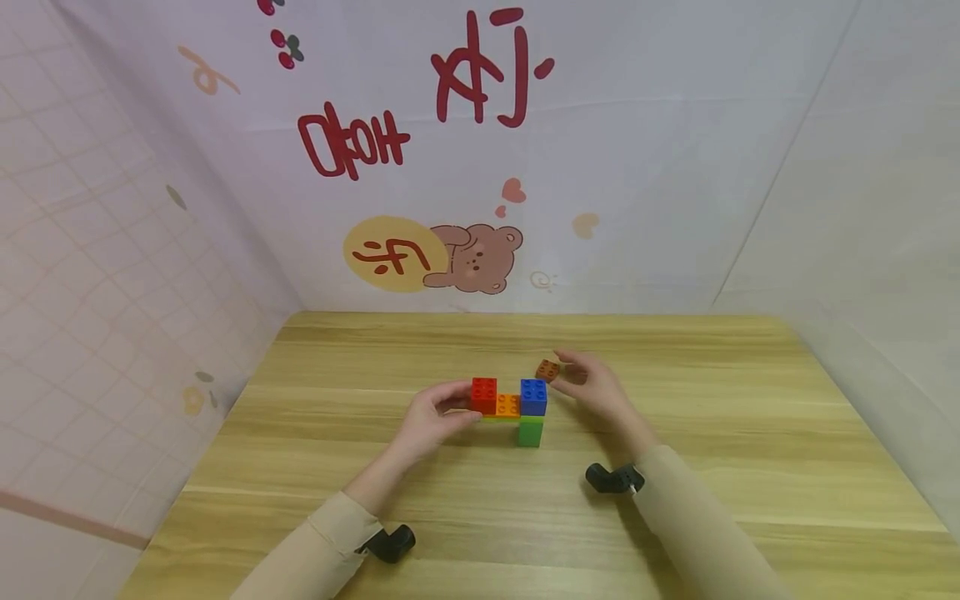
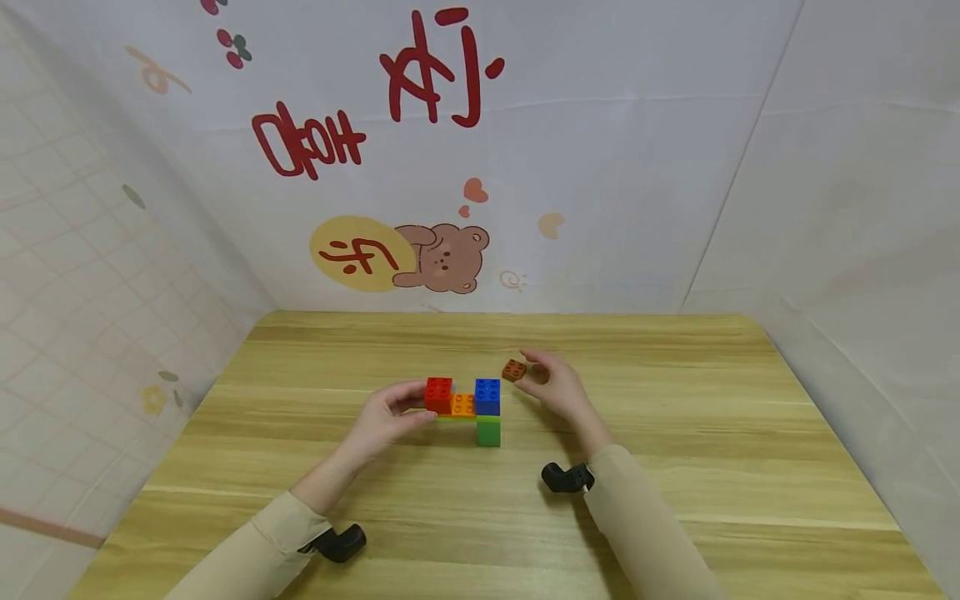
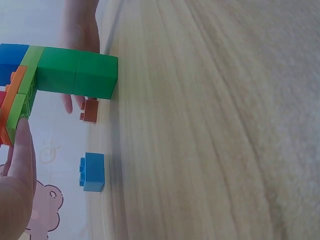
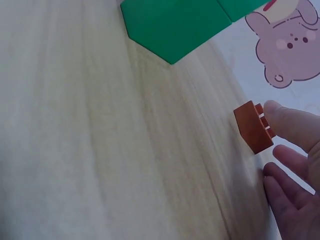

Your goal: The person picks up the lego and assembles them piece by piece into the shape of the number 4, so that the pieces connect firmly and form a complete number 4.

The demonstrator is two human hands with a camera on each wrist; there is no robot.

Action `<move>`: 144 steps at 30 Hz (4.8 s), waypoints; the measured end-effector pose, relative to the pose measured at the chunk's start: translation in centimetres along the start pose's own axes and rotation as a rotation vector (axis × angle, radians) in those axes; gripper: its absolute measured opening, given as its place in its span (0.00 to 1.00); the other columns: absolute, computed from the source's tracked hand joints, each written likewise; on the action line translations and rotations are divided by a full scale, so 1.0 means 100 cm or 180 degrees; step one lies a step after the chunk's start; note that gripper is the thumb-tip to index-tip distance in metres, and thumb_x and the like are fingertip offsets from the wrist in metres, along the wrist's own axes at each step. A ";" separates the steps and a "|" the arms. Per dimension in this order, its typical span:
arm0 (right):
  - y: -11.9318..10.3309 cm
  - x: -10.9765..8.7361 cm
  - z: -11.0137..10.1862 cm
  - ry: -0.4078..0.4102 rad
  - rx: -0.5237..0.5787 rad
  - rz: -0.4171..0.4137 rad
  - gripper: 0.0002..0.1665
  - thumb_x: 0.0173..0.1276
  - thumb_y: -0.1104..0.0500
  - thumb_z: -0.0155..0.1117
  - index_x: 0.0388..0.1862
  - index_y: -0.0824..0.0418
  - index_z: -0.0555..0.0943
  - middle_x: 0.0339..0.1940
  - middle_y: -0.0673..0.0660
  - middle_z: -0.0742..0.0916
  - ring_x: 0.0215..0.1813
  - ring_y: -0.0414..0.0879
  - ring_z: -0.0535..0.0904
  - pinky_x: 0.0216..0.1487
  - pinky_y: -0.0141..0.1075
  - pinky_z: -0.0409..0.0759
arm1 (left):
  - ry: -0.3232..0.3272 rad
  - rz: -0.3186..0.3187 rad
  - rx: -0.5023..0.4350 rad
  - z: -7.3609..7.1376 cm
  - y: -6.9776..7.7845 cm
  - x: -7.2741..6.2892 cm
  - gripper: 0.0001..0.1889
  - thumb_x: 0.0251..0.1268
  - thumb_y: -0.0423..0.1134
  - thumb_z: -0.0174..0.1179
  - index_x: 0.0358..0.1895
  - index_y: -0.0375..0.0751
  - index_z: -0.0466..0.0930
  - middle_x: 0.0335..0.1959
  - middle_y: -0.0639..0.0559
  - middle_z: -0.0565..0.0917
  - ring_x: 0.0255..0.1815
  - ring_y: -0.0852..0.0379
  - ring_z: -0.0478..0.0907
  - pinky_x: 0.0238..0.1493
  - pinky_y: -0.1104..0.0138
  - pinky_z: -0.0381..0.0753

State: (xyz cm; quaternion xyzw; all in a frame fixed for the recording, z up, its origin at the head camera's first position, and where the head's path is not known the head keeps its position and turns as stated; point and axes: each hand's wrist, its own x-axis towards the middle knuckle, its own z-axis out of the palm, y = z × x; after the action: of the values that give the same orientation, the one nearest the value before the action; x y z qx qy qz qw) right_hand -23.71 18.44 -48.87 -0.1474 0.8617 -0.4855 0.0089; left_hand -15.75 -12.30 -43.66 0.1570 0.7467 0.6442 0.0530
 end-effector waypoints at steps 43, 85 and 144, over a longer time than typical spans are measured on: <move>0.005 -0.033 -0.019 0.0254 0.0265 0.0180 0.24 0.67 0.59 0.69 0.62 0.63 0.80 0.55 0.63 0.83 0.55 0.56 0.81 0.57 0.41 0.79 | -0.0022 -0.0060 0.0010 0.003 0.001 0.003 0.24 0.60 0.26 0.67 0.61 0.29 0.77 0.54 0.38 0.81 0.53 0.42 0.79 0.52 0.68 0.81; -0.106 -0.046 -0.030 -0.0113 0.0065 -0.1540 0.25 0.61 0.73 0.70 0.58 0.68 0.81 0.55 0.59 0.84 0.52 0.49 0.81 0.55 0.43 0.81 | -0.0054 0.0004 -0.0039 0.005 0.003 0.004 0.24 0.59 0.24 0.67 0.60 0.27 0.77 0.52 0.37 0.82 0.51 0.43 0.80 0.48 0.68 0.82; -0.108 -0.045 -0.022 0.0050 -0.0589 -0.1644 0.22 0.58 0.65 0.74 0.53 0.54 0.85 0.47 0.48 0.86 0.45 0.44 0.82 0.48 0.42 0.83 | -0.0021 0.0000 -0.0023 0.005 0.001 0.005 0.23 0.59 0.24 0.67 0.59 0.28 0.78 0.52 0.38 0.83 0.51 0.44 0.80 0.47 0.68 0.82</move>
State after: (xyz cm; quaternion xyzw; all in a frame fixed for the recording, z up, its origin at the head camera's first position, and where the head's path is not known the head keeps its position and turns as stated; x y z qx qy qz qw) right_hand -17.12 16.25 -39.20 -0.3587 0.8362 -0.3921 -0.1353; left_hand -16.09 -11.65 -43.59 0.1590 0.7442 0.6463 0.0560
